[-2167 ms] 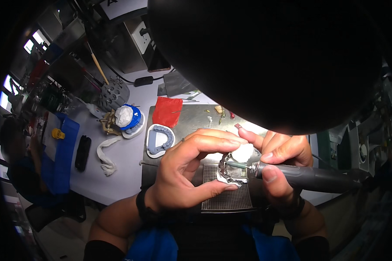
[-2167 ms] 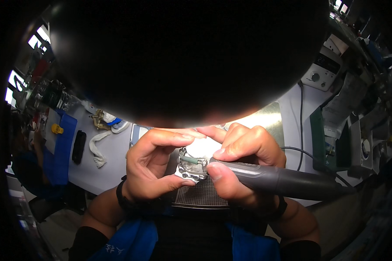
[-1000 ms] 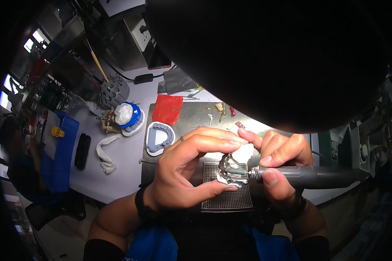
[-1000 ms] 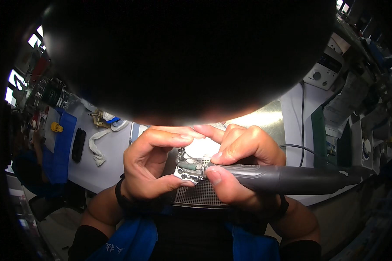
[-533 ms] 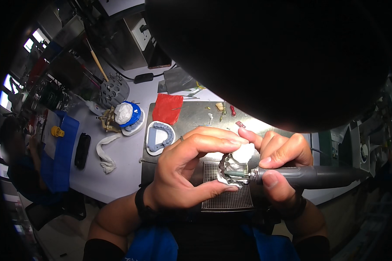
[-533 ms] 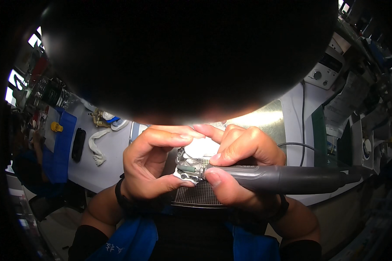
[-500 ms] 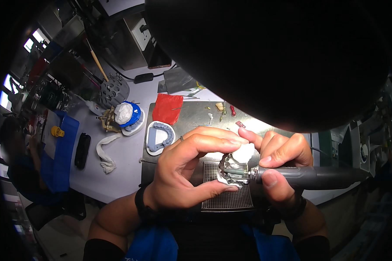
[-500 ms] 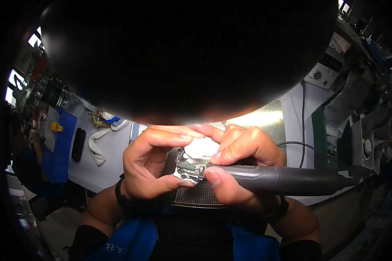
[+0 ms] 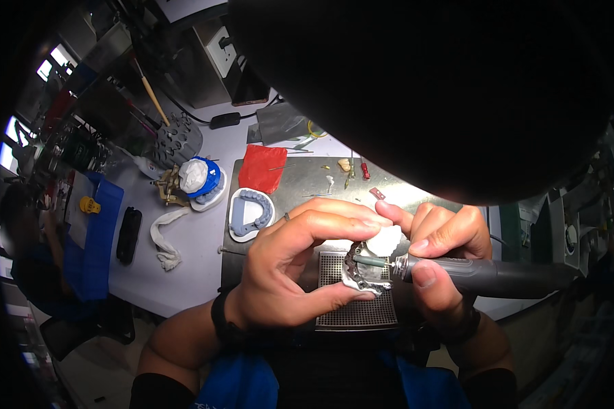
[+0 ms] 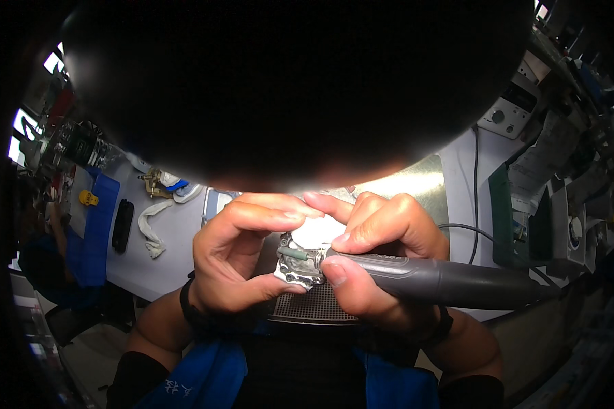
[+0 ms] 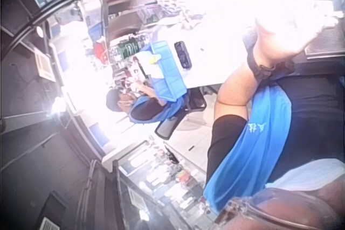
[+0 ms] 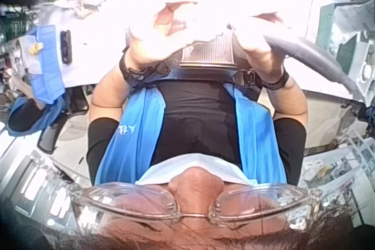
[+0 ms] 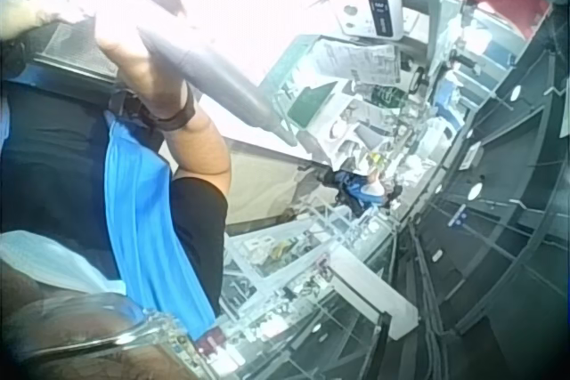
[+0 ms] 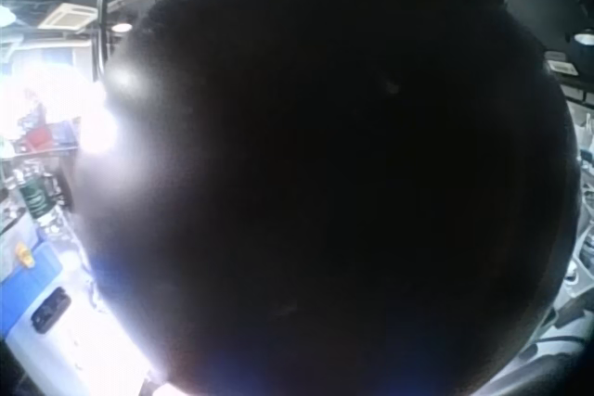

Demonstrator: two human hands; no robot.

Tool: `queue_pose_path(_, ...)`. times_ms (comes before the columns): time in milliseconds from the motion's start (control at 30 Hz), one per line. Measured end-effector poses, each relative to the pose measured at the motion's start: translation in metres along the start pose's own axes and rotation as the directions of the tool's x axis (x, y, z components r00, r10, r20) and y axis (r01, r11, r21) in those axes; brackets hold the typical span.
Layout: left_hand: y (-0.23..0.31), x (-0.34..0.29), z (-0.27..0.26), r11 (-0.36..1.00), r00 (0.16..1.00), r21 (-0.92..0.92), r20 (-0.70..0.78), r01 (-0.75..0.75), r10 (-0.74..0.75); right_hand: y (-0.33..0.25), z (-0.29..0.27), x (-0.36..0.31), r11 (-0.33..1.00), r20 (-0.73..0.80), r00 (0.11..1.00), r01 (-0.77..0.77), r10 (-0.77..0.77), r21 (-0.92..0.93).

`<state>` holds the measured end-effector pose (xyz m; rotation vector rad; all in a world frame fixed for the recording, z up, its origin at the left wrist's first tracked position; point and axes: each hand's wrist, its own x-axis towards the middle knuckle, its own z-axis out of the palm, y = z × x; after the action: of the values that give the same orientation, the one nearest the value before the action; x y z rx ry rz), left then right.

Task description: The person holds a dental framework and a white mold, grinding the metal surface with a rotary tool. They rotate the framework to reach different sections, occasionally wiping the metal with a cloth before resuming the grinding.

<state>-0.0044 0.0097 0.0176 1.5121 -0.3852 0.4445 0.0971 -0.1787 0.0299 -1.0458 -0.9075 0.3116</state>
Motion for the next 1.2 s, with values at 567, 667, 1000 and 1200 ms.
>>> queue_pose_path(567,-0.0036,-0.0015,-0.0044,1.000,0.999,0.006,0.038,0.000,0.000,-0.0018,-0.0002,0.0004,1.000,0.026,1.000,0.010,-0.010,-0.004)
queue_pose_path(667,-0.0054,-0.0020,-0.0064,0.999,0.996,0.044,0.080,-0.030,0.026,-0.0010,-0.0035,0.0011,1.000,0.042,0.999,0.017,-0.017,-0.003)
queue_pose_path(1000,-0.0032,-0.0009,-0.0079,0.998,0.995,0.062,0.099,-0.023,0.017,-0.0010,-0.0035,0.0000,1.000,0.049,0.999,0.012,-0.012,-0.001)
queue_pose_path(1200,-0.0007,-0.0022,-0.0005,0.999,1.000,-0.040,0.020,0.005,-0.004,-0.0011,-0.0028,-0.0004,0.999,0.044,0.999,0.000,-0.002,0.032)
